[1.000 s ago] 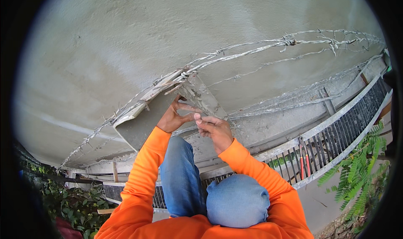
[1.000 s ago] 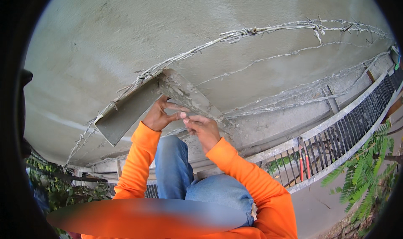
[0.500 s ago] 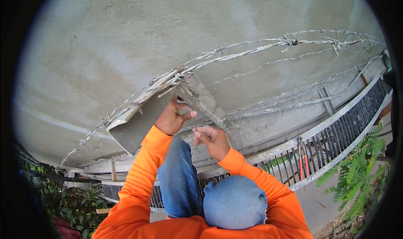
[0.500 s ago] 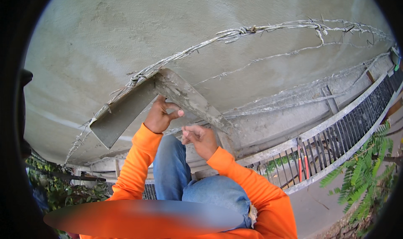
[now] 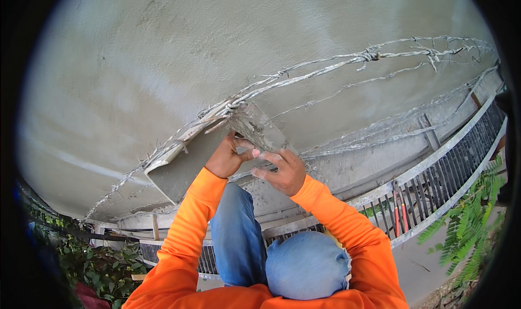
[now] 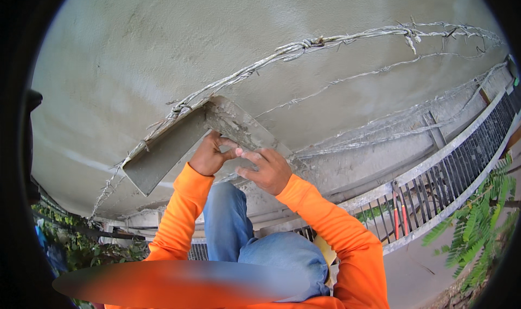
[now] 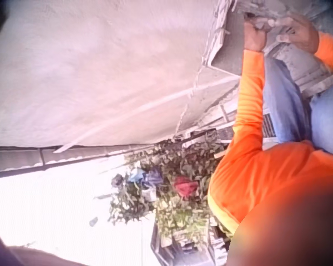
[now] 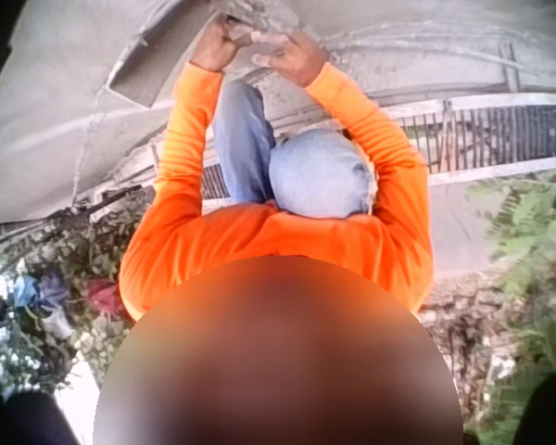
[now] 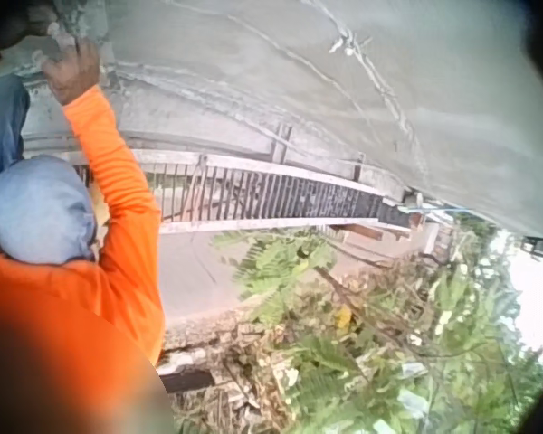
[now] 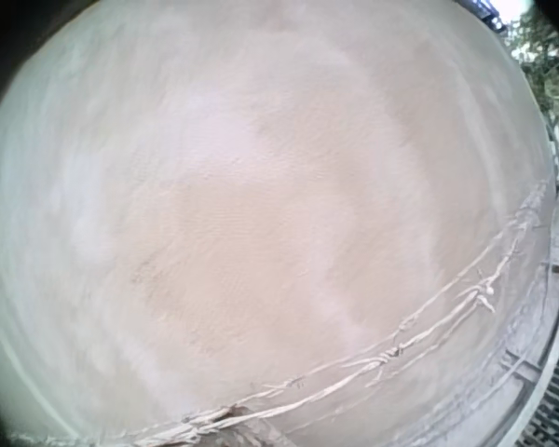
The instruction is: The person applies cement to a wall using a trowel and a hammer. They repeatedly scoop cement from a container and spread it along the wall, occasionally tapping the trowel with the hammer to adjust the material.
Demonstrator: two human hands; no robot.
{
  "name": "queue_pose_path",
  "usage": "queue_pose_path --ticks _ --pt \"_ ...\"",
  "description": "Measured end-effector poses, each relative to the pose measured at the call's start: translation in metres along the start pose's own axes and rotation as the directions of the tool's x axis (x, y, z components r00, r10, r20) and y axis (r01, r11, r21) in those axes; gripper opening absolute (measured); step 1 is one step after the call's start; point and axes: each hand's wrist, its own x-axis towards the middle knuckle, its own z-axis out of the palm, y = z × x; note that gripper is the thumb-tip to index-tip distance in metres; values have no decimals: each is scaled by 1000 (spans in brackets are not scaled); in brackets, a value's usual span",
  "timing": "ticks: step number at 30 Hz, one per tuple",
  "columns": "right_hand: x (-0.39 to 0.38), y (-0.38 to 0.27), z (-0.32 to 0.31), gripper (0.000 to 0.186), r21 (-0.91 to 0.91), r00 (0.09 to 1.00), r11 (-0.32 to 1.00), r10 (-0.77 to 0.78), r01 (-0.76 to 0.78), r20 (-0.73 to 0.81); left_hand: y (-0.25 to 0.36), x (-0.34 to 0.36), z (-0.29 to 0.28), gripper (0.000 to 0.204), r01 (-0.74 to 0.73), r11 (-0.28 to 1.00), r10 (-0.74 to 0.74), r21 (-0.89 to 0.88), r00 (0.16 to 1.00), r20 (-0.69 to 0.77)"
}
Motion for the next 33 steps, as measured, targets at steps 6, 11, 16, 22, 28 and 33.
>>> queue_pose_path --ticks 6,11,16,22,28,33 --pt "16 -15 -19 14 384 856 850 465 -360 -227 1 8 -16 50 -45 996 42 79 998 38" --pt "24 -5 -21 14 288 645 625 763 -725 -32 -8 18 -10 51 -5 1000 6 -22 998 59" --pt "24 6 -10 17 344 534 464 834 -816 141 -22 28 9 46 63 948 -78 -311 996 -36" --pt "17 10 5 18 450 557 454 821 -769 125 -21 28 12 44 38 959 -68 -279 993 -97" --pt "16 11 10 19 641 346 48 871 -766 348 -13 28 12 38 -18 964 -19 -265 990 -139" --pt "20 9 12 18 631 299 -6 877 -776 376 -27 32 14 33 -187 979 200 86 960 -197"
